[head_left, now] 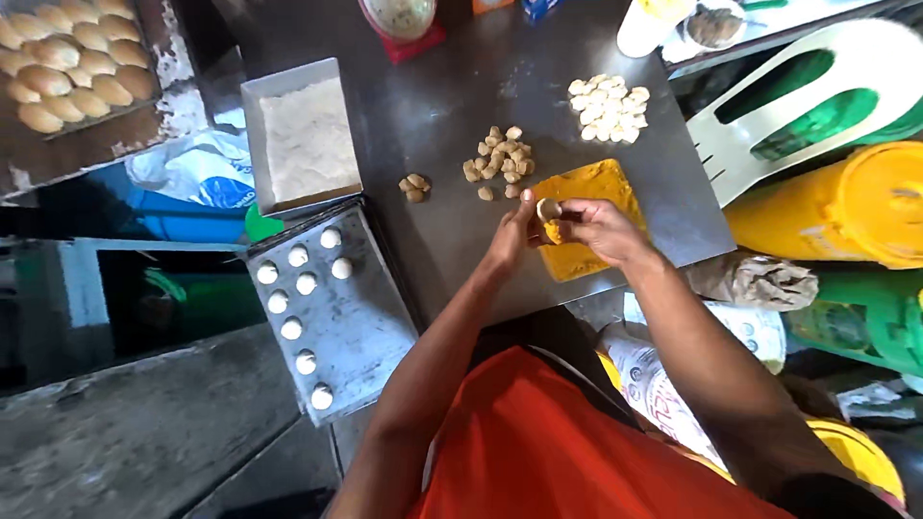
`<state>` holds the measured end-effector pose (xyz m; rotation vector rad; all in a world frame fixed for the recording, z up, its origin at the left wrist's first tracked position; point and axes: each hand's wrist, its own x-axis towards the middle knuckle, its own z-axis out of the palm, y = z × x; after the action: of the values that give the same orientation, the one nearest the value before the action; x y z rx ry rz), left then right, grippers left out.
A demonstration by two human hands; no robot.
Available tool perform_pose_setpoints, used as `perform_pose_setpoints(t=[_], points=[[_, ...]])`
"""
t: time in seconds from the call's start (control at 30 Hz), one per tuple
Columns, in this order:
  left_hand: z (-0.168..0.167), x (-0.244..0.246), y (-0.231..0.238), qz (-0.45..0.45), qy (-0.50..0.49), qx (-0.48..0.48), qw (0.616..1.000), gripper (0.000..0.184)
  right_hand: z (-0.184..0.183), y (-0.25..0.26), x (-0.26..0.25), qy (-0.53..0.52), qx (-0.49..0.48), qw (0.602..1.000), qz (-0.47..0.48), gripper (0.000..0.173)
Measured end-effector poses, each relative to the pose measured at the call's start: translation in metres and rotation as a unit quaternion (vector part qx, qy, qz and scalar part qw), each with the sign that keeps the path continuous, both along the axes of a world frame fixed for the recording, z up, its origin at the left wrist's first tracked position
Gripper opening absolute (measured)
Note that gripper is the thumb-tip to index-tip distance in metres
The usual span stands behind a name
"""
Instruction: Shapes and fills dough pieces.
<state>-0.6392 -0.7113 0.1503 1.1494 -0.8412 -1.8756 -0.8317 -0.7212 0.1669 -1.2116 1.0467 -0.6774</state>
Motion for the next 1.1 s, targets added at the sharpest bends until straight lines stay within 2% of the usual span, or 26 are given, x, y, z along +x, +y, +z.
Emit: perform_pose_setpoints(t=[0.03,0.1,0.17,0.23,0.33,0.37,0.5,0.6,0.67,0.73,0.8,0.87,0.9,1.0,1.1], points=[[0.005,0.002,0.006,-0.003,-0.01,0.003,1.0,0.066,-0.004,0.003,0.002,0.033,-0.023,0.999,-0.031,0.021],[0.009,0.007,0.021,-0.007,-0.053,-0.04,0.998,0.048,-0.013,0.006,0.008,0.091,-0.058,0.99,-0.092,0.015],[0.009,0.011,0.035,-0.014,-0.113,-0.097,0.989,0.036,-0.011,0.018,0.013,0.118,-0.067,0.985,-0.105,0.012],[0.004,0.014,0.041,0.008,-0.17,-0.141,0.975,0.032,-0.004,0.028,0.016,0.107,-0.05,0.99,-0.081,0.014],[-0.01,0.021,0.047,0.089,-0.254,-0.161,0.95,0.023,0.0,0.025,0.024,0.018,0.029,0.999,-0.042,0.032],[-0.011,0.025,0.048,0.117,-0.263,-0.154,0.945,0.022,-0.001,0.024,0.027,0.006,0.029,0.999,-0.027,0.036],[-0.011,0.039,0.061,0.181,-0.235,-0.102,0.95,0.019,-0.02,0.025,0.062,0.106,-0.153,0.982,-0.022,0.027],[-0.012,0.051,0.07,0.185,-0.19,-0.035,0.964,0.025,-0.04,0.029,0.086,0.139,-0.216,0.966,-0.037,0.014],[-0.013,0.06,0.079,0.168,-0.225,-0.025,0.959,0.032,-0.05,0.03,0.096,0.151,-0.197,0.968,-0.031,0.01],[-0.015,0.069,0.087,0.144,-0.291,-0.023,0.945,0.041,-0.05,0.03,0.101,0.153,-0.144,0.978,0.013,0.015],[-0.019,0.08,0.095,0.134,-0.306,-0.017,0.942,0.047,-0.044,0.033,0.103,0.134,-0.094,0.983,0.078,0.029],[-0.02,0.091,0.099,0.14,-0.264,-0.016,0.954,0.043,-0.041,0.037,0.105,0.118,-0.085,0.982,0.124,0.044],[-0.022,0.095,0.101,0.142,-0.25,-0.022,0.957,0.038,-0.044,0.04,0.108,0.118,-0.102,0.98,0.126,0.043],[-0.031,0.102,0.103,0.137,-0.27,-0.048,0.952,0.024,-0.064,0.045,0.116,0.145,-0.169,0.971,0.086,0.014],[-0.045,0.109,0.105,0.082,-0.381,-0.084,0.917,0.014,-0.077,0.049,0.125,0.159,-0.088,0.979,0.097,0.012]])
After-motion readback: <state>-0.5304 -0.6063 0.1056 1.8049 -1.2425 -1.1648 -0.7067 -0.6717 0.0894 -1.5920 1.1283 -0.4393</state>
